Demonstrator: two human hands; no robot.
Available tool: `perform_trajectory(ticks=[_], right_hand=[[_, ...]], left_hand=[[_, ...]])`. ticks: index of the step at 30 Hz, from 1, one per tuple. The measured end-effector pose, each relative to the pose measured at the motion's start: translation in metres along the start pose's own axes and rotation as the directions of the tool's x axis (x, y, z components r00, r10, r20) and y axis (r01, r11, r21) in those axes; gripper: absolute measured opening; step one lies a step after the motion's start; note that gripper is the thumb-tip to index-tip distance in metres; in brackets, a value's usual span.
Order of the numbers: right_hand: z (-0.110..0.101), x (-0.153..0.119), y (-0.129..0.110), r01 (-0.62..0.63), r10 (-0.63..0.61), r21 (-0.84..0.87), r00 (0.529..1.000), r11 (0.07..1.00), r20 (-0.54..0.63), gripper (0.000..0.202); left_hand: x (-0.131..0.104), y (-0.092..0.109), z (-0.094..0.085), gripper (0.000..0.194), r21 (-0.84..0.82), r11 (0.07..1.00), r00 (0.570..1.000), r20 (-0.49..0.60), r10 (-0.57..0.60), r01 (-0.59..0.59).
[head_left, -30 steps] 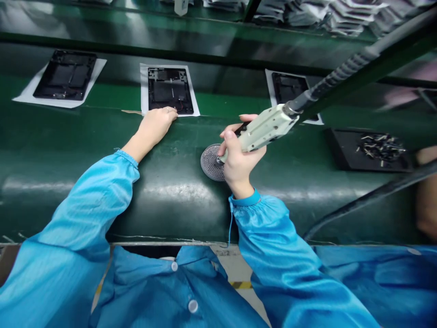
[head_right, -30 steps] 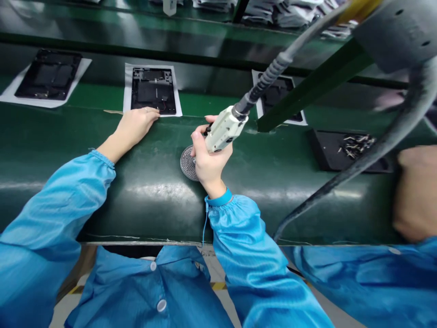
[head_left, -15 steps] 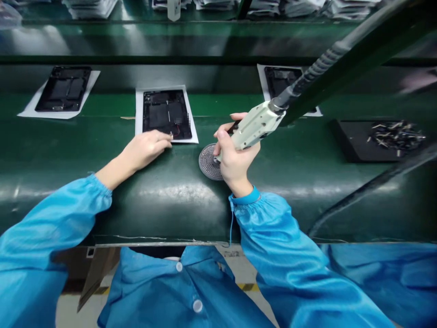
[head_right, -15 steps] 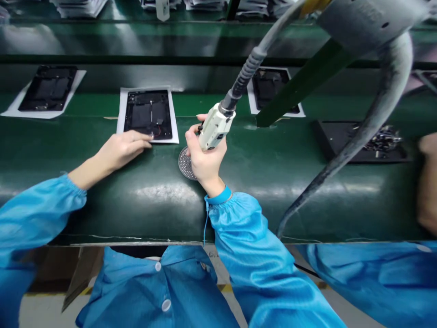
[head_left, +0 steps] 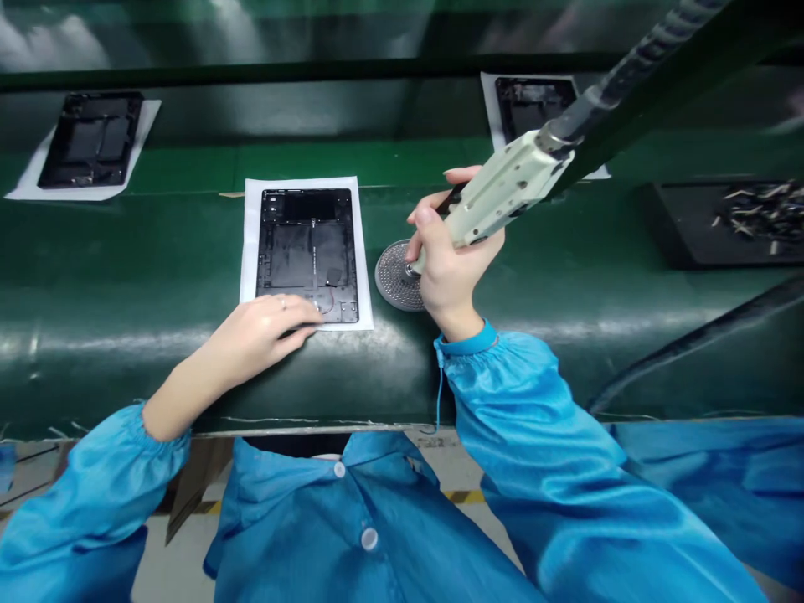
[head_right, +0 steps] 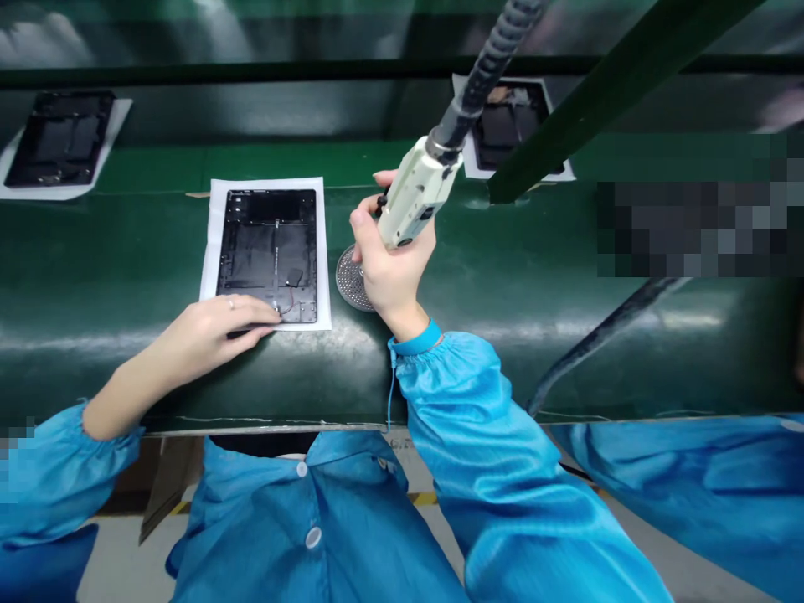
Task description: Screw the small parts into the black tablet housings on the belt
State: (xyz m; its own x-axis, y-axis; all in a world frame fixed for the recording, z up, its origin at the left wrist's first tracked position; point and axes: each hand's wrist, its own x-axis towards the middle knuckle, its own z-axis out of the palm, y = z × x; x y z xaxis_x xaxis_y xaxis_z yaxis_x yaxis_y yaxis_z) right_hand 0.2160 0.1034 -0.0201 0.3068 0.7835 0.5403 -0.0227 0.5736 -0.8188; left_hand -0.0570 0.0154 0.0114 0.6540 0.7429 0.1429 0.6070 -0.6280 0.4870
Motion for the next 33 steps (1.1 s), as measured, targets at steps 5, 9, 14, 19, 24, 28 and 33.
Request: perform_trajectory(ticks=[5,9,14,19,24,28,33], right_hand=[[-0.003,0.0,0.0,-0.001,0.001,-0.011,1.0,1.0,0.014,0.058],[-0.005,-0.001,0.0,0.025,-0.025,0.001,0.999,1.0,0.032,0.051],[-0.006,-0.001,-0.004,0.051,-0.051,0.0,0.998,0.999,0.029,0.048],[-0.009,0.002,-0.003,0.052,-0.052,-0.054,0.999,0.997,0.015,0.058],[-0.01,0.004,-0.002,0.096,-0.094,-0.078,0.995,0.992,0.034,0.057],[-0.009,0.005,-0.006,0.072,-0.07,-0.099,0.997,0.993,0.027,0.061],[-0.008,0.005,-0.01,-0.011,0.012,-0.166,1.0,0.986,0.006,0.066]], left_hand=[[0.045,-0.007,0.018,0.044,0.087,0.969,0.962,-0.169,-0.213,0.23],[0.058,-0.01,0.035,0.033,0.126,0.953,0.952,-0.176,-0.25,0.274],[0.055,-0.004,0.04,0.018,0.017,0.952,0.936,-0.188,-0.297,0.305],[0.056,-0.004,0.045,0.04,0.009,0.937,0.92,-0.19,-0.342,0.35],[0.058,-0.004,0.048,0.034,0.035,0.925,0.912,-0.187,-0.365,0.378],[0.059,-0.004,0.045,0.026,-0.061,0.933,0.916,-0.176,-0.36,0.355],[0.058,-0.002,0.04,0.023,-0.144,0.955,0.95,-0.141,-0.28,0.26]])
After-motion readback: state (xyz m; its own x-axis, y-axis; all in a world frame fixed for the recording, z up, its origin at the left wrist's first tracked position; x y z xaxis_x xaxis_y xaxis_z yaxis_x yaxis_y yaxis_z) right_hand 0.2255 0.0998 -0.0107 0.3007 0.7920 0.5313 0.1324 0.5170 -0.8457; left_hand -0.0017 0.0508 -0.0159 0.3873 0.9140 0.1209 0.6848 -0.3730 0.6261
